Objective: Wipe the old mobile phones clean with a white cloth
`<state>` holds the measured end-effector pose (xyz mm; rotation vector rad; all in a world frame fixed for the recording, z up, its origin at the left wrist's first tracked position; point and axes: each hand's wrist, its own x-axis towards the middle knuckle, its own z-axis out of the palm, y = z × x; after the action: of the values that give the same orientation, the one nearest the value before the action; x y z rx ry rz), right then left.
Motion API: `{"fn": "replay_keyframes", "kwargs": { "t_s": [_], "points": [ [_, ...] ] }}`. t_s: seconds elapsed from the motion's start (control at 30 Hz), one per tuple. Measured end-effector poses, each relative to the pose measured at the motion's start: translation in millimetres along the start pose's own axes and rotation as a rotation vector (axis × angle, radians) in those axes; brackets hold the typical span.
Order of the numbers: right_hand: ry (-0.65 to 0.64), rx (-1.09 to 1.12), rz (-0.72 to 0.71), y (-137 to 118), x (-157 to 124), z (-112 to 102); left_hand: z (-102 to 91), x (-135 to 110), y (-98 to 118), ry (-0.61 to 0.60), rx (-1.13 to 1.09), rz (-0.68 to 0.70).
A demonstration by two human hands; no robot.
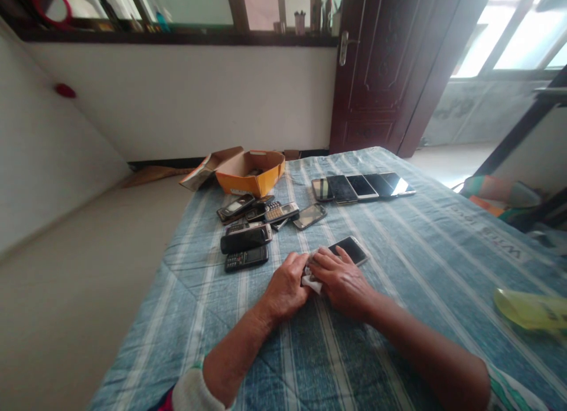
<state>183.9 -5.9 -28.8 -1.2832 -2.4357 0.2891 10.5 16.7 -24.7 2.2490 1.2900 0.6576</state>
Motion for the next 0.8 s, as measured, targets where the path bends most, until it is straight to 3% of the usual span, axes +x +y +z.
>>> {"fn": "replay_keyframes", "kwargs": {
  "t_s": [0.27,0.4,0.5,0.7,0.8],
  "points": [
    [0.085,-0.076,0.144,18,-6,-5,1.4,-2,3,-0.011,0.002,-0.019],
    [0.063,-0.039,0.036,5,-7,3,0.6,-2,4,-0.005,0.030,-0.013],
    [0.064,-0.053,0.043,5,-8,3,0.9,-2,4,-0.001,0.034,-0.010],
    [0.116,-0.179,0.367,41,-9,-12,0.8,-2,8,0.010,0.044,-0.019],
    [0.132,-0.224,0.429,39,-9,-10,1.4,-2,9,0.004,0.054,-0.049]
  ]
}}
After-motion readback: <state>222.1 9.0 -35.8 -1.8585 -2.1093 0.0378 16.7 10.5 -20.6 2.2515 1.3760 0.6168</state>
